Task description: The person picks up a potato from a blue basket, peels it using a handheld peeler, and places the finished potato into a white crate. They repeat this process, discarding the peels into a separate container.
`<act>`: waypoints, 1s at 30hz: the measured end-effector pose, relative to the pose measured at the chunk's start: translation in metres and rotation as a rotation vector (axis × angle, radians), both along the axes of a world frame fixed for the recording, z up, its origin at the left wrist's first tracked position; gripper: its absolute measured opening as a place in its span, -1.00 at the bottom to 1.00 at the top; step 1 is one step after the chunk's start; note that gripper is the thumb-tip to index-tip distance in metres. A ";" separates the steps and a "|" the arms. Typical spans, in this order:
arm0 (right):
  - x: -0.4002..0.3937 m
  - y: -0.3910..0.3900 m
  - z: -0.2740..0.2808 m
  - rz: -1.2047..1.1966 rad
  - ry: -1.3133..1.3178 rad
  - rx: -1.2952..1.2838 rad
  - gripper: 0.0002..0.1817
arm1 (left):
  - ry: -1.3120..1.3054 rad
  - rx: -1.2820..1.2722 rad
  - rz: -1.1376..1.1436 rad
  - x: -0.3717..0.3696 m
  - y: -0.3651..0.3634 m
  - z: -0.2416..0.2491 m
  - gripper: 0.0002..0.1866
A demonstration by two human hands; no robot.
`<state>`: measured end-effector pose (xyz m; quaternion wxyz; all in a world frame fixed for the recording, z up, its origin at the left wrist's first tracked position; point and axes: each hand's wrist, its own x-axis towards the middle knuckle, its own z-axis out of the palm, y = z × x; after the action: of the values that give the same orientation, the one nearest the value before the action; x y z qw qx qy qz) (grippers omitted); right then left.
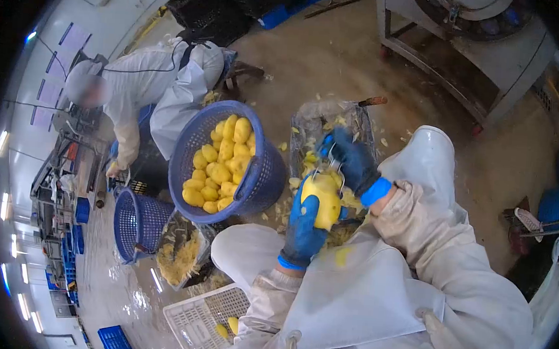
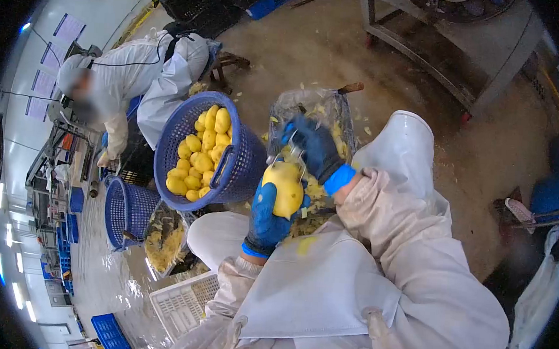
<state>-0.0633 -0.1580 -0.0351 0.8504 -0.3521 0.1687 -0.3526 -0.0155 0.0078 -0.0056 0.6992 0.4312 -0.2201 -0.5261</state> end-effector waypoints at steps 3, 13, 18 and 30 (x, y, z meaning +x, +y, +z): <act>-0.005 -0.018 0.006 -0.217 -0.083 0.083 -0.68 | 0.135 -0.073 0.058 0.001 0.004 0.003 -0.37; 0.003 0.010 0.004 -0.081 -0.136 -0.044 -0.71 | 0.206 -0.018 0.155 -0.001 -0.007 0.011 -0.47; -0.002 -0.036 -0.028 -0.286 -0.070 -0.011 -0.74 | 0.504 -0.032 0.159 0.002 -0.003 0.019 -0.62; 0.000 0.017 0.000 -0.108 0.005 -0.053 -0.62 | 0.443 -0.095 0.428 0.019 -0.023 -0.004 -0.60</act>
<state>-0.0630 -0.1414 -0.0348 0.8202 -0.3658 0.1798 -0.4013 0.0035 -0.0149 -0.0100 0.8444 0.3096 0.0093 -0.4371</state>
